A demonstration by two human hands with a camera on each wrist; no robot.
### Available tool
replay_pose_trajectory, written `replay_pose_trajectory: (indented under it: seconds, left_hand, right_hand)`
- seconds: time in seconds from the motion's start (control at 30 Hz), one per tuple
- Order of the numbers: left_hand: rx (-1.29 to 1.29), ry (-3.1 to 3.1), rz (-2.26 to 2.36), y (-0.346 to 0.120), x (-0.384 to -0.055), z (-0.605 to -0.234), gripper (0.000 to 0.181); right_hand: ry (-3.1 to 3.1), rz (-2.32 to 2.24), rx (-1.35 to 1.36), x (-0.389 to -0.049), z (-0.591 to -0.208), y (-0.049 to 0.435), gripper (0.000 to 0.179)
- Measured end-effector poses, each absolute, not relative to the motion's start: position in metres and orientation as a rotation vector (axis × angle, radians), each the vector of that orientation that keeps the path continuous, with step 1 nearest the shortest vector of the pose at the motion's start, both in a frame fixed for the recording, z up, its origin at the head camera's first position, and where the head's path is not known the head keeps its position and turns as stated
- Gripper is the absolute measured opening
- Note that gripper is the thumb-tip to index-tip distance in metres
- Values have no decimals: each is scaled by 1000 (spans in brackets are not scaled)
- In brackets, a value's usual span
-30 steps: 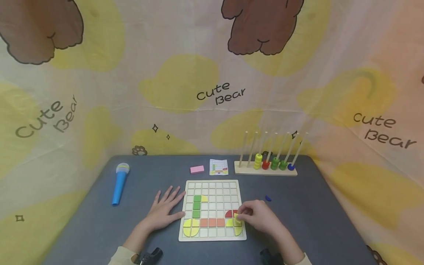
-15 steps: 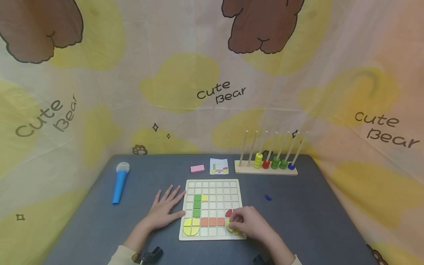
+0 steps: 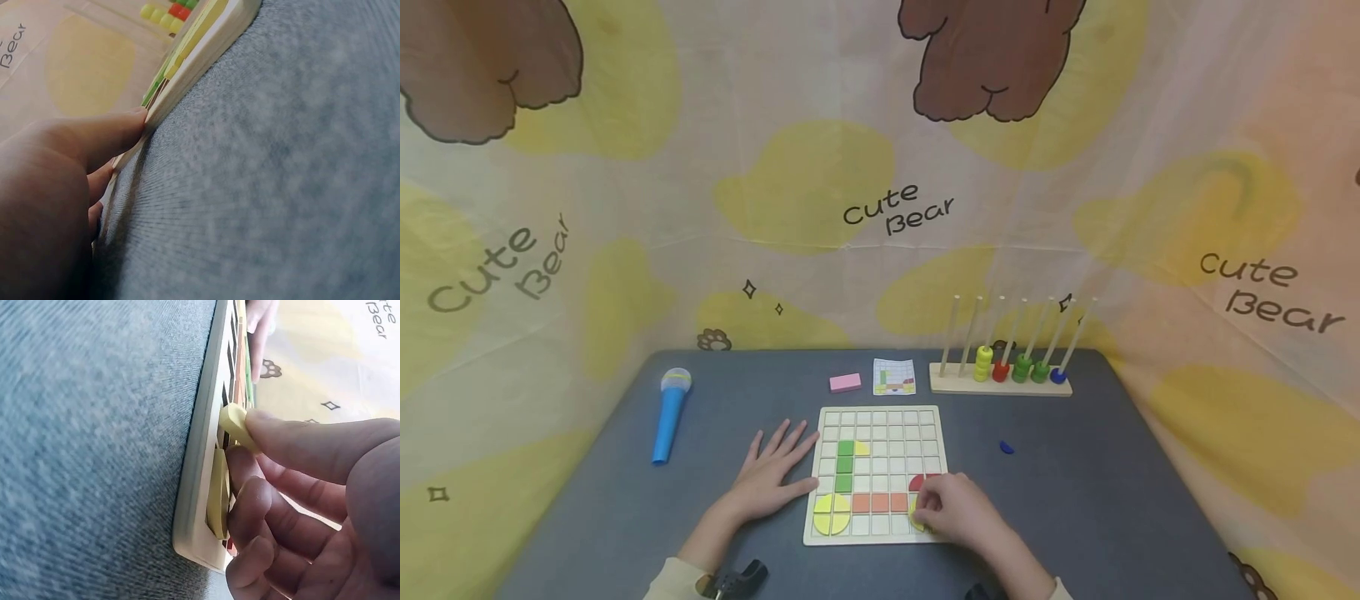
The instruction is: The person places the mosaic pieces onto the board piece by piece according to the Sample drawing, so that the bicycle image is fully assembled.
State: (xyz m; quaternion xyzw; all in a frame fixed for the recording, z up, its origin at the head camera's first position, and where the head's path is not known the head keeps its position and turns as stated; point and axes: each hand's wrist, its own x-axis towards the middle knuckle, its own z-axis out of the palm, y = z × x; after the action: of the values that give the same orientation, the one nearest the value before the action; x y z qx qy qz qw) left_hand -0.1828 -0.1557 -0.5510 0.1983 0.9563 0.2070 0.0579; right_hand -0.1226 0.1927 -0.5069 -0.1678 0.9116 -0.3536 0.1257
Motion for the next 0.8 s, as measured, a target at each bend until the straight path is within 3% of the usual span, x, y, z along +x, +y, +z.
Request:
replay_pose_trajectory:
  seconds: [0.8]
  left_hand:
    - [581,2911,626,-154,-184,-554,81]
  right_hand:
    - [2711,-1043,-372,-130,-508,201,22]
